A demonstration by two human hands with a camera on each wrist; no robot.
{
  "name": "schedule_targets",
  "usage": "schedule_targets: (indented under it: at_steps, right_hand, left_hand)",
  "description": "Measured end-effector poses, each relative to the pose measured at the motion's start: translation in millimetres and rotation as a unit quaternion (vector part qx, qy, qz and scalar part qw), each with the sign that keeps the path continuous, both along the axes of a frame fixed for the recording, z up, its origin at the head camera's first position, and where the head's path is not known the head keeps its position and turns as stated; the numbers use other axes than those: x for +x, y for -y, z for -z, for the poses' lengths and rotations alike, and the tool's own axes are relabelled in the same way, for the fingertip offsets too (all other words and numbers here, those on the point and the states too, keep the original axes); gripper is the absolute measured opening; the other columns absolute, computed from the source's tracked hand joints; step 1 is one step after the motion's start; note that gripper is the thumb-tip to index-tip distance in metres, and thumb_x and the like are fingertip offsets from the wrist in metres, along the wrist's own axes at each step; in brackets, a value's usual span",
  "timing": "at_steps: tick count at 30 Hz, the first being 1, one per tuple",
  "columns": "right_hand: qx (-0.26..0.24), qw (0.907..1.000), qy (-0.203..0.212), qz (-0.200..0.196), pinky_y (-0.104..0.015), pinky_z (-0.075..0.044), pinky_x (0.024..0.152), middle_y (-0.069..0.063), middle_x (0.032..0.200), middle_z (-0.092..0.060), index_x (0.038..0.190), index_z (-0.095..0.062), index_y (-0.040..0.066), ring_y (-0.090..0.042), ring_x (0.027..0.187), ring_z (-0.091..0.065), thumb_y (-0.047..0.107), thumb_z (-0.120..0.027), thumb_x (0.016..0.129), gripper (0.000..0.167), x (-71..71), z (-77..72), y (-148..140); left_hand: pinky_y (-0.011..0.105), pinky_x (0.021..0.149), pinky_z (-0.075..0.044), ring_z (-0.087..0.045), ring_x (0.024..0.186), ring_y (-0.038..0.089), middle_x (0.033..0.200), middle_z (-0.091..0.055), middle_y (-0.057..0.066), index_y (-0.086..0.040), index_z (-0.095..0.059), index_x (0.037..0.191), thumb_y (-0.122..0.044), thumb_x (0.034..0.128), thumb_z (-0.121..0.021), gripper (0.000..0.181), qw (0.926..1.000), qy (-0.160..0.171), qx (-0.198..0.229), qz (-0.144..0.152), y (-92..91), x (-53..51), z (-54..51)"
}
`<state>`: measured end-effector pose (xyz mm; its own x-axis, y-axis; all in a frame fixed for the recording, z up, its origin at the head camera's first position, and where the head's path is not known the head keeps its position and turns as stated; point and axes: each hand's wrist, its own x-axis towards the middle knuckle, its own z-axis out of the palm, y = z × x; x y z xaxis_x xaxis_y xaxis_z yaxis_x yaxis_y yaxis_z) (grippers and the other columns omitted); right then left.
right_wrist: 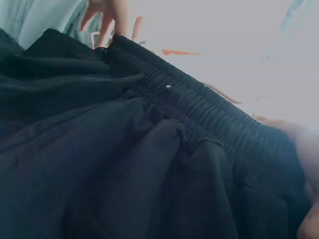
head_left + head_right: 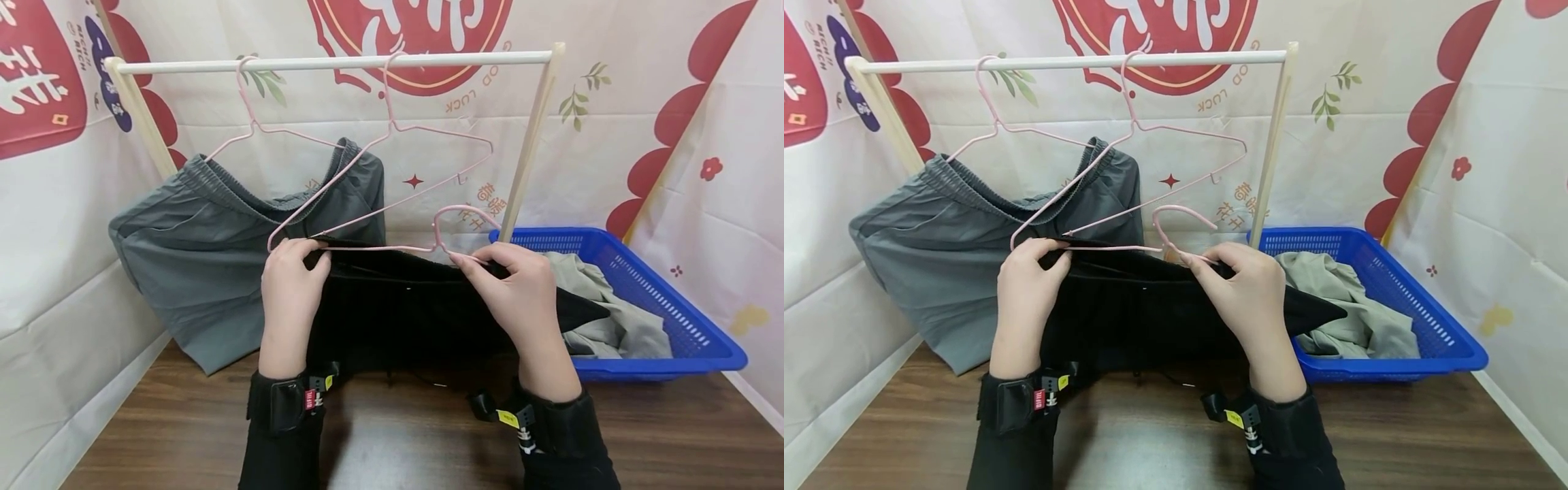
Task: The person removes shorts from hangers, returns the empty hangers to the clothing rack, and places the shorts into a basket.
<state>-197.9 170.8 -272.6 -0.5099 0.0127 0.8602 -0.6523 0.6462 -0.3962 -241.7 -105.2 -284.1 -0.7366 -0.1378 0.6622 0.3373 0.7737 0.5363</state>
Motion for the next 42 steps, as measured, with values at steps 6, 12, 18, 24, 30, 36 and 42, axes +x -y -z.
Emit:
schedule_targets:
  at_steps: [6, 12, 18, 24, 30, 36, 42]
  right_hand:
    - [-0.005, 0.9999, -0.004, 0.01, -0.022, -0.034, 0.059, -0.001, 0.07, -0.065, 0.075, -0.072, 0.004, -0.012, 0.064, -0.048, 0.012, -0.081, 0.08, 0.013, 5.3, -5.3, -4]
    - [-0.012, 0.9994, 0.027, 0.019, -0.022, -0.037, 0.062, -0.002, 0.076, -0.065, 0.081, -0.072, 0.004, -0.013, 0.071, -0.052, 0.015, -0.081, 0.081, 0.014, 4.6, -5.8, -5]
    - [-0.032, 0.9969, 0.065, 0.029, -0.023, -0.041, 0.069, -0.003, 0.086, -0.068, 0.091, -0.073, 0.006, -0.014, 0.08, -0.056, 0.025, -0.08, 0.082, 0.022, 1.1, -3.4, 2]
    - [-0.034, 0.9965, 0.031, 0.07, -0.027, -0.035, 0.062, -0.004, 0.079, -0.066, 0.084, -0.071, 0.006, -0.015, 0.072, -0.054, 0.029, -0.079, 0.083, 0.025, 0.4, 0.5, 11]
    - [-0.048, 0.9963, -0.022, 0.068, -0.023, -0.033, 0.06, -0.006, 0.073, -0.067, 0.074, -0.071, 0.003, -0.016, 0.069, -0.056, 0.019, -0.078, 0.085, 0.02, 0.0, 1.5, 14]
    - [-0.047, 0.9942, -0.086, 0.045, -0.018, -0.036, 0.062, -0.009, 0.084, -0.073, 0.07, -0.066, 0.001, -0.025, 0.074, -0.066, 0.009, -0.075, 0.085, 0.019, 7.2, -3.0, 14]
    - [-0.045, 0.9918, -0.114, 0.037, -0.016, -0.033, 0.061, -0.011, 0.091, -0.074, 0.075, -0.067, -0.002, -0.029, 0.071, -0.066, 0.001, -0.07, 0.084, 0.01, 11.4, -6.4, 14]
  left_hand:
    - [0.07, 0.104, -0.019, -0.06, 0.102, 0.03, 0.099, -0.063, 0.011, -0.007, -0.07, 0.092, -0.015, 0.0875, -0.075, 0.01, 0.9936, -0.084, -0.066, 0.038, -3.5, -5.8, 5.6]
    - [0.046, 0.079, -0.049, -0.06, 0.084, 0.03, 0.092, -0.058, 0.013, -0.002, -0.067, 0.091, -0.01, 0.0882, -0.073, 0.01, 0.9829, -0.148, -0.092, 0.06, -10.0, -3.9, 6.6]
    - [0.041, 0.068, -0.047, -0.056, 0.073, 0.03, 0.085, -0.053, 0.013, -0.002, -0.067, 0.089, -0.008, 0.0858, -0.075, 0.01, 0.9741, -0.187, -0.11, 0.064, -13.5, 1.5, 3.5]
    - [0.041, 0.067, -0.047, -0.055, 0.073, 0.031, 0.082, -0.051, 0.013, -0.001, -0.066, 0.088, -0.005, 0.0849, -0.075, 0.01, 0.9678, -0.205, -0.131, 0.067, -20.1, 6.9, 0.3]
    - [0.039, 0.068, -0.047, -0.056, 0.072, 0.026, 0.083, -0.055, 0.009, -0.004, -0.071, 0.087, -0.004, 0.0836, -0.077, 0.006, 0.9682, -0.205, -0.116, 0.083, -21.0, 9.4, -1.3]
    - [0.042, 0.075, -0.046, -0.059, 0.083, 0.027, 0.093, -0.063, 0.01, -0.005, -0.075, 0.087, 0.007, 0.0842, -0.061, 0.019, 0.9801, -0.178, -0.057, 0.068, -14.5, 12.3, -3.4]
    - [0.042, 0.075, -0.046, -0.06, 0.092, 0.027, 0.099, -0.065, 0.01, -0.005, -0.076, 0.088, 0.009, 0.0847, -0.053, 0.027, 0.9912, -0.121, 0.015, 0.052, -9.6, 11.6, -2.6]
